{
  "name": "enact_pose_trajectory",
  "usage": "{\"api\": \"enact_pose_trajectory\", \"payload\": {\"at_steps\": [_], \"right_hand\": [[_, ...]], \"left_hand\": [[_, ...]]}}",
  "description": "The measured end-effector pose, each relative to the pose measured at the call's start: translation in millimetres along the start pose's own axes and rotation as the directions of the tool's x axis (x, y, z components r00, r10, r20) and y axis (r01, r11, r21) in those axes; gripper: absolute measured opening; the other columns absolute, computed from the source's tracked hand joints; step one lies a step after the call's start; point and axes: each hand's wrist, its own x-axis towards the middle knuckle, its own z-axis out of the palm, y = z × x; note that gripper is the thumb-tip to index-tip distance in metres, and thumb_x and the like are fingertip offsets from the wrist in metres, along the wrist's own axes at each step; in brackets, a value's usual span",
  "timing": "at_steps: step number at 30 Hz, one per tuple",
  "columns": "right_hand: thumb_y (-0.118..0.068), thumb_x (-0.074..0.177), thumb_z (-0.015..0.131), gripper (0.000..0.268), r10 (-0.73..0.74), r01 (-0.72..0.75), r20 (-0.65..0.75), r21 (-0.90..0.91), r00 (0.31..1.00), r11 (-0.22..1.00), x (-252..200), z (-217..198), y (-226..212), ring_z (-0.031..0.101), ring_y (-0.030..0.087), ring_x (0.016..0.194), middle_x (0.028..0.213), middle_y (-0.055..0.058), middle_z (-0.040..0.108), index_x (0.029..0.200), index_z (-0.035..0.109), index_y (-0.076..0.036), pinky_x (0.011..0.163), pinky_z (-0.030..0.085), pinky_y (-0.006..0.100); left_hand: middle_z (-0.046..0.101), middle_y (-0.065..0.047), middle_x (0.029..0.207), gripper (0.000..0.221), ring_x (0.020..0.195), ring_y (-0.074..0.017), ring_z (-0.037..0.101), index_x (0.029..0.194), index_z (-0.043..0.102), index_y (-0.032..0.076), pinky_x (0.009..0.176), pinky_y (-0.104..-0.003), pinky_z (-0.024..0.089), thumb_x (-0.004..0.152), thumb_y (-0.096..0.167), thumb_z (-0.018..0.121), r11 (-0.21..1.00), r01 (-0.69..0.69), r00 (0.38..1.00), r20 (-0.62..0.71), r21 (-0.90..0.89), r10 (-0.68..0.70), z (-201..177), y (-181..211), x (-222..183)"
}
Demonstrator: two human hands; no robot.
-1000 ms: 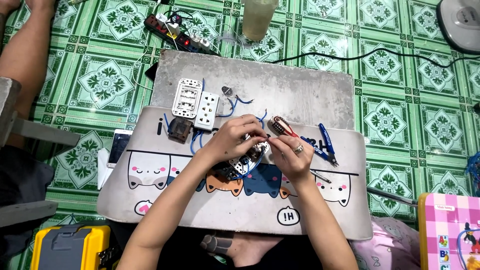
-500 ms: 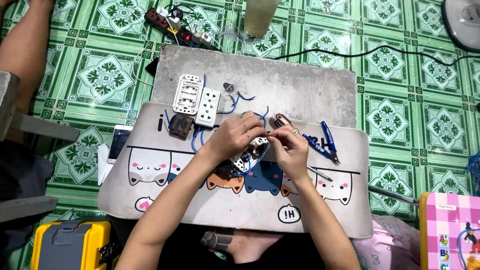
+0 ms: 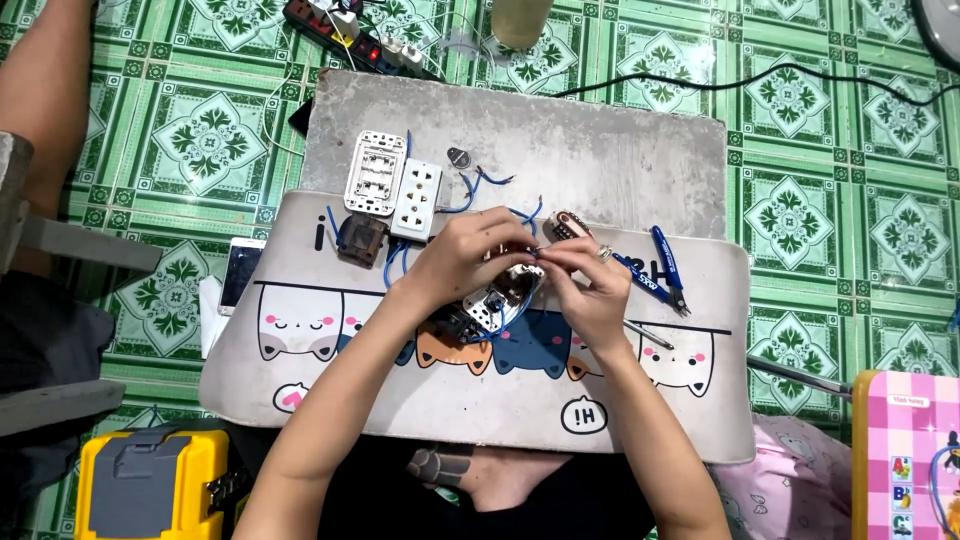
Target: Disassembling and repairing an electrical outlet casing using a screwdriver and pliers on a floor-level workspace.
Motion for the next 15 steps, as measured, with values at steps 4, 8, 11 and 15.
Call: {"api": "enact_pose_trajectory", "payload": {"at_steps": [4,8,11,15], "right_hand": [[0.01,0.089,0.076,0.013,0.033,-0.03,-0.045,0.065,0.998,0.997,-2.3,-3.2,6.8,0.067,0.015,0.052,0.085,0.015,0.075,0.097,0.079,0.0,0.049,0.055,0.028],[0.007,0.087,0.079,0.025,0.103,-0.099,-0.046,0.078,0.994,0.992,-3.9,-6.4,5.4,0.069,0.017,0.056,0.09,0.015,0.077,0.11,0.073,0.001,0.051,0.056,0.029],[0.002,0.082,0.086,0.034,0.024,-0.024,-0.025,-0.003,0.999,1.0,-2.0,-8.6,3.5,0.07,0.018,0.059,0.096,0.013,0.077,0.112,0.072,-0.002,0.053,0.056,0.03],[0.001,0.079,0.089,0.024,-0.24,0.24,0.03,-0.247,0.97,0.939,0.0,-6.9,6.9,0.065,0.016,0.05,0.089,0.007,0.077,0.099,0.078,-0.006,0.046,0.053,0.027]], "left_hand": [[0.072,-0.003,0.084,0.013,0.079,-0.0181,0.074,0.099,0.076,0.011,0.064,-0.028,0.063,0.088,0.009,0.08,0.952,0.194,0.981,0.035,-0.239,-0.191,0.2,6.2,4.0],[0.074,-0.009,0.086,0.02,0.081,-0.0205,0.074,0.104,0.077,0.007,0.067,-0.031,0.065,0.085,0.002,0.08,0.873,0.303,0.952,0.084,-0.381,-0.294,1.0,8.7,4.6],[0.073,-0.008,0.088,0.022,0.085,-0.0177,0.074,0.108,0.076,0.006,0.069,-0.03,0.066,0.087,0.001,0.078,0.78,0.375,0.916,0.073,-0.501,-0.393,6.3,3.4,0.3],[0.071,-0.009,0.089,0.023,0.087,-0.0165,0.073,0.11,0.075,0.003,0.071,-0.03,0.067,0.088,0.001,0.078,0.687,0.378,0.896,0.057,-0.621,-0.441,9.2,0.1,-1.5]]}}
